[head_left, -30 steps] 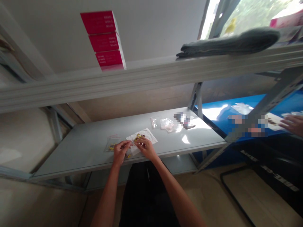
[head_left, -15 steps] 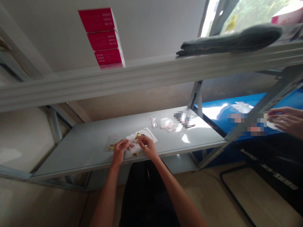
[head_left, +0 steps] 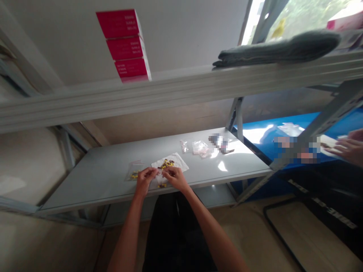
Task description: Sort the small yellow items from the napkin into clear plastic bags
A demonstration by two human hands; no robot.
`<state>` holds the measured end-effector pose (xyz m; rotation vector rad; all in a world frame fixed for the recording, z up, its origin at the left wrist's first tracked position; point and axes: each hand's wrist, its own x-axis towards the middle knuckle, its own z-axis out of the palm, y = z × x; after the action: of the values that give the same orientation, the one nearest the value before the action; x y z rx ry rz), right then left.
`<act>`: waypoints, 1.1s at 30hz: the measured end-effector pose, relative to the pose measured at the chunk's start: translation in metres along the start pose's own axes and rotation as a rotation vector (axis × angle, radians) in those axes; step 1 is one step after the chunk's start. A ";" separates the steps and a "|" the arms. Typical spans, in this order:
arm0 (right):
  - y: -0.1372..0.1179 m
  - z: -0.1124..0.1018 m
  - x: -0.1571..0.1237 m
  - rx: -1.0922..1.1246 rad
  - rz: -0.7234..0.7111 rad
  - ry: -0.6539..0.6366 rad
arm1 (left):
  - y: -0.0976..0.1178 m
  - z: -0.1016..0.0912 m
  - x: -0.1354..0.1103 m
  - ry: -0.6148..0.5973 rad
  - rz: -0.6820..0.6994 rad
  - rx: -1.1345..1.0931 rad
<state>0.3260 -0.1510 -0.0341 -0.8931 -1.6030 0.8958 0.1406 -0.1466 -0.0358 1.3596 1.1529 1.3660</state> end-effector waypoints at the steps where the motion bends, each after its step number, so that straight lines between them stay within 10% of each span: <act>1: 0.000 0.001 0.000 -0.007 -0.002 -0.002 | 0.000 0.000 0.000 -0.011 0.000 0.012; 33: -0.009 0.000 -0.003 -0.139 -0.008 0.035 | 0.006 0.001 -0.001 -0.123 0.035 0.157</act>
<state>0.3253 -0.1575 -0.0276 -0.9933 -1.6529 0.7658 0.1414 -0.1493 -0.0298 1.5595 1.1788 1.2183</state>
